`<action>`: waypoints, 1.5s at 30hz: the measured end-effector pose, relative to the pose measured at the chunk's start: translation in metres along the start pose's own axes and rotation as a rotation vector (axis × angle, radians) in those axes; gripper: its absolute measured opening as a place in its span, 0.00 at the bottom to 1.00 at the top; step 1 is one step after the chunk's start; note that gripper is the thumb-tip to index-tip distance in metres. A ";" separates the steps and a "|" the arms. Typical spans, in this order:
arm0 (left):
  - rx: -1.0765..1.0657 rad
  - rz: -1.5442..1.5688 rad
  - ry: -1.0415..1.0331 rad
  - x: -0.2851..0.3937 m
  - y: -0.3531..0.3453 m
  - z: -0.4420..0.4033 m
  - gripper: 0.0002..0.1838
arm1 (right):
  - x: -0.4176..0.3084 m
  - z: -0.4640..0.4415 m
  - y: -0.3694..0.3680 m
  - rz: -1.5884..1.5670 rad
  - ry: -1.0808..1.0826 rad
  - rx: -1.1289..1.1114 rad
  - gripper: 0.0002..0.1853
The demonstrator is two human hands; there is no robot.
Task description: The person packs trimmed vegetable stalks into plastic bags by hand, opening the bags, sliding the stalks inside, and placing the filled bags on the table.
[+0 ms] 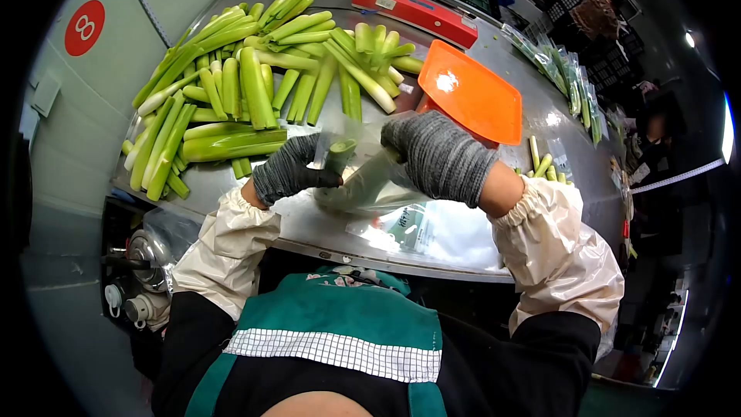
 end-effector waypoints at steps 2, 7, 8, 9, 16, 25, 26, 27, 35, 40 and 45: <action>-0.015 -0.193 0.002 -0.009 -0.003 -0.002 0.40 | 0.002 0.008 -0.004 -0.155 -0.041 0.081 0.12; -0.090 -0.161 0.128 -0.073 0.004 0.000 0.41 | 0.020 0.025 -0.016 -0.464 -0.121 0.191 0.07; -0.113 -0.134 0.204 -0.085 0.005 0.002 0.39 | 0.022 0.030 -0.013 -0.650 -0.213 0.142 0.07; -0.136 -0.113 0.275 -0.089 0.006 0.004 0.39 | 0.025 0.035 -0.009 -0.832 -0.306 0.098 0.08; -0.091 -0.008 0.300 -0.108 -0.012 -0.009 0.35 | 0.061 0.066 -0.022 -1.033 -0.443 0.181 0.12; -0.225 0.015 0.215 -0.090 -0.013 -0.034 0.21 | 0.077 0.105 -0.038 -1.054 -0.482 0.268 0.15; -0.254 -0.039 0.201 -0.083 -0.011 -0.035 0.20 | 0.076 0.109 -0.038 -1.112 -0.512 0.288 0.15; -0.282 -0.095 0.189 -0.075 -0.009 -0.035 0.19 | 0.078 0.112 -0.042 -1.118 -0.514 0.293 0.15; -0.392 -0.176 0.373 -0.067 0.004 -0.032 0.20 | 0.097 0.122 -0.103 -0.196 -0.052 0.321 0.08; -0.371 0.009 0.324 -0.079 0.008 -0.036 0.20 | 0.078 0.122 -0.105 -1.053 -0.383 0.371 0.11; -0.422 -0.126 0.317 -0.074 0.008 -0.041 0.19 | 0.085 0.134 -0.124 -1.419 -0.432 0.419 0.19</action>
Point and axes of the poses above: each hand's wrist, its own z-axis away from the middle knuckle, its own y-axis out of the back of the hand, x = y × z, the point moved 1 cm from there along -z, towards the middle knuckle, and after that the axes turned 8 degrees about -x, right-handed, at the moved point
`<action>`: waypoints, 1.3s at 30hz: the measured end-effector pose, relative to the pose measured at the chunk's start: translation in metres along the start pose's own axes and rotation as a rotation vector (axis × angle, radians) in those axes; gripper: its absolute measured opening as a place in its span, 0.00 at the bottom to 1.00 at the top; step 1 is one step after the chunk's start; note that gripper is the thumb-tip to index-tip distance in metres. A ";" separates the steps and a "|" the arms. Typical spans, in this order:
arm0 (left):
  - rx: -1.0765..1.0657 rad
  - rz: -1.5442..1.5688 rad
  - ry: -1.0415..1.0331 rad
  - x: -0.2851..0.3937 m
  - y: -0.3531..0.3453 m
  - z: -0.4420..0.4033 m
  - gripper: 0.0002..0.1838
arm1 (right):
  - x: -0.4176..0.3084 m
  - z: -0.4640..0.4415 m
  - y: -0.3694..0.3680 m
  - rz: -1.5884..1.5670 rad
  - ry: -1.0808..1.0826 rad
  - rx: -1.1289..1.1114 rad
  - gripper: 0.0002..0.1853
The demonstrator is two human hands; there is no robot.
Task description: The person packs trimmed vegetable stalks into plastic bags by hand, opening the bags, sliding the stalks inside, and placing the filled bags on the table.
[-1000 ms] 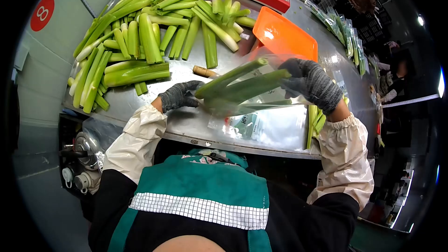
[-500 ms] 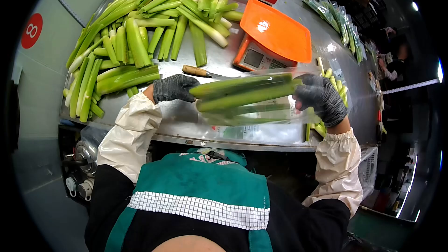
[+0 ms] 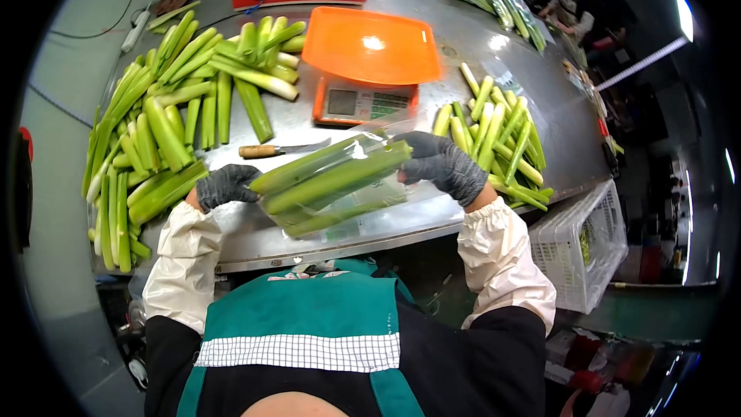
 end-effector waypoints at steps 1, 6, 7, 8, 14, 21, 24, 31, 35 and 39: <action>-0.006 0.030 0.012 0.000 0.001 -0.001 0.19 | 0.005 0.000 0.002 -0.064 0.009 -0.025 0.21; -0.026 -0.085 0.048 0.016 0.002 -0.006 0.14 | 0.019 0.008 0.004 -0.199 0.014 -0.050 0.29; -0.025 -0.163 0.094 0.019 0.004 -0.009 0.13 | 0.020 0.009 0.003 -0.250 0.057 -0.067 0.26; -0.034 -0.170 0.094 0.022 0.004 -0.011 0.13 | 0.021 0.012 0.002 -0.257 0.060 -0.057 0.26; -0.062 0.059 -0.046 0.039 -0.013 -0.024 0.18 | 0.024 0.019 -0.001 -0.216 0.047 0.037 0.20; -0.143 -0.349 -0.034 0.077 -0.015 -0.036 0.26 | 0.034 0.017 0.000 -0.240 0.078 0.027 0.18; -0.151 -0.148 -0.064 0.077 -0.022 -0.051 0.29 | 0.032 0.015 -0.002 -0.252 0.113 0.055 0.15; 0.025 -0.326 -0.076 0.088 -0.033 -0.069 0.28 | 0.034 0.013 0.005 -0.282 0.083 0.247 0.16; -0.036 0.016 -0.020 0.067 -0.018 -0.068 0.26 | 0.037 0.031 0.017 -0.341 0.235 0.614 0.14; -0.021 0.040 -0.034 0.056 -0.003 -0.064 0.28 | 0.073 0.034 0.020 -0.402 0.214 0.876 0.18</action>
Point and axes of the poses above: each hand's wrist, its own z-axis away from the middle knuckle, its own y-axis out of the back of the hand, x = y × z, the point moved 1 cm from there along -z, towards the middle knuckle, and after that the axes turned 8 degrees about -x, right-handed, at the moved point
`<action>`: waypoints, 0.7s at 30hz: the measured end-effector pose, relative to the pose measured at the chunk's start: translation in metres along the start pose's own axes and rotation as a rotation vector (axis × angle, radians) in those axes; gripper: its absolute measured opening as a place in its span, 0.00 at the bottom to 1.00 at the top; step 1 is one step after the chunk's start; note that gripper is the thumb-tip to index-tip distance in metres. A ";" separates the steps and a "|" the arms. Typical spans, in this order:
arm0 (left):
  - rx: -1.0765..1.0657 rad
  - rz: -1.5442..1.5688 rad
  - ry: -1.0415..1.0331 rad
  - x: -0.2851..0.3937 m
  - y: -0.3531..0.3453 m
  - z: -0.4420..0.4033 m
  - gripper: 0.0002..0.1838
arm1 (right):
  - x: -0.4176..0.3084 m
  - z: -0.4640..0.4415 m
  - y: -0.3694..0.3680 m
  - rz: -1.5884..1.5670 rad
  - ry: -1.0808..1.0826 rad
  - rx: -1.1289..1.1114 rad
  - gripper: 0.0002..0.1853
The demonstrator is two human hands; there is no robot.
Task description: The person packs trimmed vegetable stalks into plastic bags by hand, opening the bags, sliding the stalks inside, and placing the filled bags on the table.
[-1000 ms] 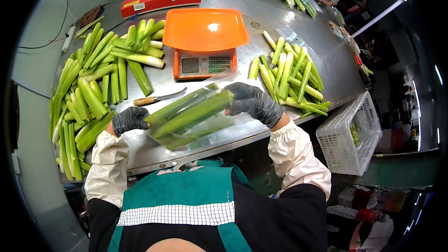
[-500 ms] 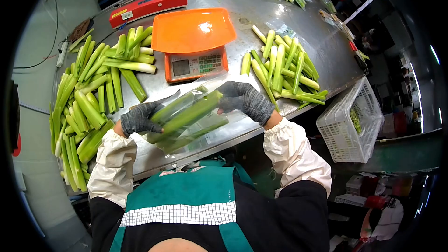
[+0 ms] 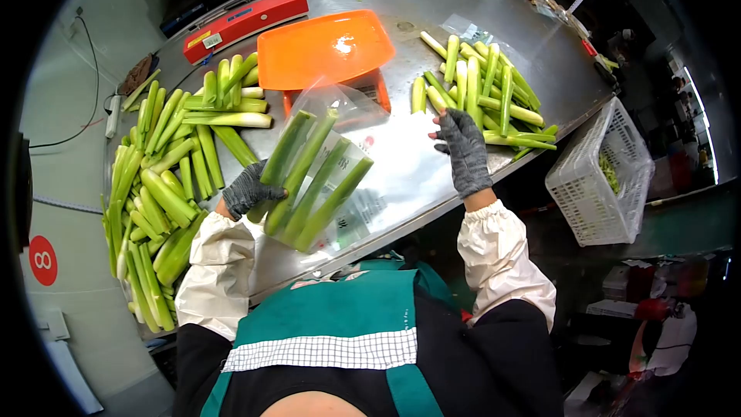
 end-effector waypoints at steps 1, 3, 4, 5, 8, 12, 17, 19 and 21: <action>0.001 -0.012 0.005 -0.004 0.002 0.001 0.28 | 0.010 0.004 0.000 -0.033 -0.053 -0.019 0.19; 0.021 0.051 -0.017 -0.010 0.005 0.003 0.28 | 0.046 0.010 -0.002 -0.020 -0.119 -0.277 0.28; 0.028 -0.066 -0.007 -0.011 0.008 0.003 0.28 | 0.062 0.015 -0.008 -0.026 -0.147 -0.369 0.33; 0.025 -0.070 -0.009 -0.014 0.009 0.003 0.28 | 0.072 0.019 -0.017 -0.031 -0.175 -0.461 0.38; 0.024 0.034 -0.009 -0.021 0.011 0.002 0.28 | 0.076 0.017 -0.046 -0.173 -0.224 -0.536 0.48; 0.042 -0.007 -0.026 -0.024 0.012 0.003 0.28 | 0.042 0.008 -0.079 -0.091 -0.162 -0.588 0.42; 0.095 0.089 -0.046 -0.028 0.011 0.007 0.28 | 0.028 0.001 -0.098 0.011 -0.224 -0.514 0.32; 0.095 0.165 -0.025 -0.030 0.010 0.011 0.27 | 0.021 0.001 -0.106 0.148 -0.222 -0.432 0.30; 0.105 0.154 -0.027 -0.028 0.010 0.016 0.27 | 0.022 0.003 -0.109 0.167 -0.154 -0.412 0.29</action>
Point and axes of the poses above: each hand's wrist, its own z-axis away from the middle knuckle, its own y-axis out of the back of the hand, x = y × z, the point moved 1 cm from there along -z, towards the middle knuckle, and after that the axes turned 8 degrees about -x, right-handed, at the moved point
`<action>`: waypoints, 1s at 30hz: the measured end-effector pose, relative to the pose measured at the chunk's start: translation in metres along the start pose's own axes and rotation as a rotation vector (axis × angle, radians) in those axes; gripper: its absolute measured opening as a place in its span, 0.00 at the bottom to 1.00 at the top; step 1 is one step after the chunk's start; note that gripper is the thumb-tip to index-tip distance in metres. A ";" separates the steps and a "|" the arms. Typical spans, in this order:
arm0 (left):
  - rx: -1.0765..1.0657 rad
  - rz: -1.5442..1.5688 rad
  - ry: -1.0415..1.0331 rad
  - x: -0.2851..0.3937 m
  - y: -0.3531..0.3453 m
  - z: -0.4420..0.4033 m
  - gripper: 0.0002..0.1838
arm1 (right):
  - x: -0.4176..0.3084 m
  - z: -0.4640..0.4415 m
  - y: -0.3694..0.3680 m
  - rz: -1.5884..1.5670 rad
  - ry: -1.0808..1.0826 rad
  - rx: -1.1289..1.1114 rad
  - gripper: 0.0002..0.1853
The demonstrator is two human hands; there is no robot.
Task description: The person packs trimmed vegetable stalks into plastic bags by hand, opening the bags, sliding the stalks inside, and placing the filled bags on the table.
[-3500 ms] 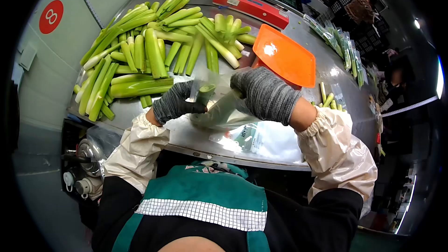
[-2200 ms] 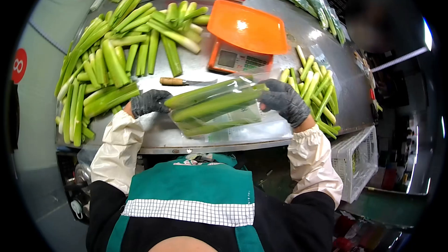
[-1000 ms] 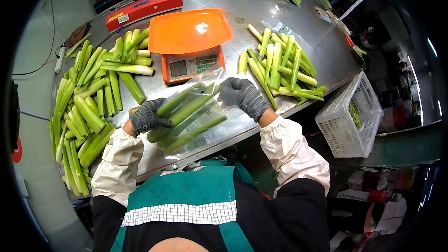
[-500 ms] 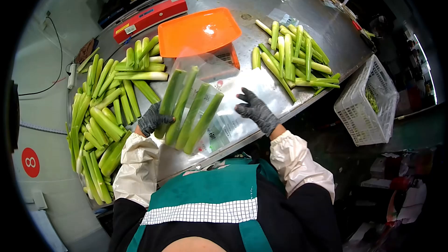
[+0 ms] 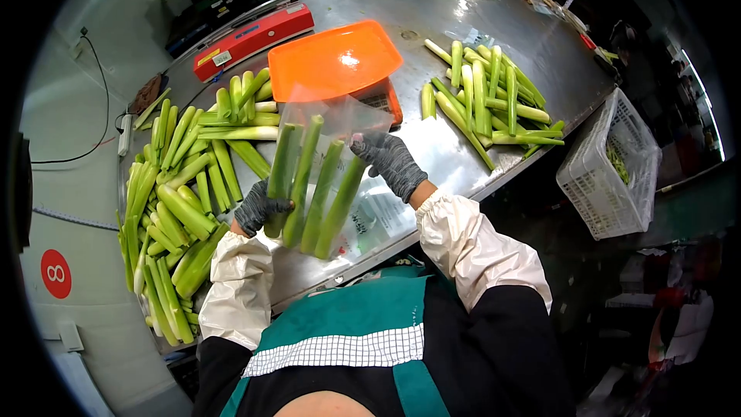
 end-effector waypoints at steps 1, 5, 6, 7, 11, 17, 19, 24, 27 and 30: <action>0.003 -0.012 -0.003 0.003 -0.001 0.002 0.27 | -0.003 0.002 0.000 0.018 0.042 0.004 0.29; -0.030 0.035 -0.100 0.017 -0.011 0.006 0.24 | -0.037 0.023 -0.003 0.028 0.234 0.053 0.22; -0.030 0.035 -0.111 0.023 -0.016 0.006 0.24 | -0.047 0.029 -0.002 0.019 0.352 0.063 0.19; -0.034 -0.012 -0.131 0.033 -0.023 0.006 0.25 | -0.059 0.036 -0.001 0.073 0.434 0.077 0.17; -0.009 -0.110 -0.262 0.058 -0.057 -0.003 0.24 | -0.115 0.075 0.014 0.754 0.776 0.205 0.09; 0.001 0.154 -0.397 0.068 -0.097 -0.018 0.26 | -0.177 0.095 0.071 0.720 0.716 0.390 0.10; 0.040 0.322 -0.339 0.045 -0.093 -0.024 0.23 | -0.191 0.083 0.108 0.781 0.714 0.451 0.09; 0.279 0.344 -0.115 0.014 -0.085 -0.017 0.17 | -0.236 0.012 0.193 0.949 0.694 0.508 0.10; 0.500 0.402 0.029 -0.011 -0.086 -0.011 0.14 | -0.250 -0.058 0.257 1.132 0.708 0.703 0.15; 0.747 0.562 0.114 -0.031 -0.091 -0.005 0.12 | -0.252 -0.153 0.336 1.383 0.643 0.862 0.19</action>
Point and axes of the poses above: each hand's wrist, its own z-axis away from the middle knuckle, its own y-axis out of the back of the hand, x = y × z, the point moved 1 cm from there along -z, towards the middle knuckle, and after that the axes turned 8 degrees about -x, right-handed, at the moved point
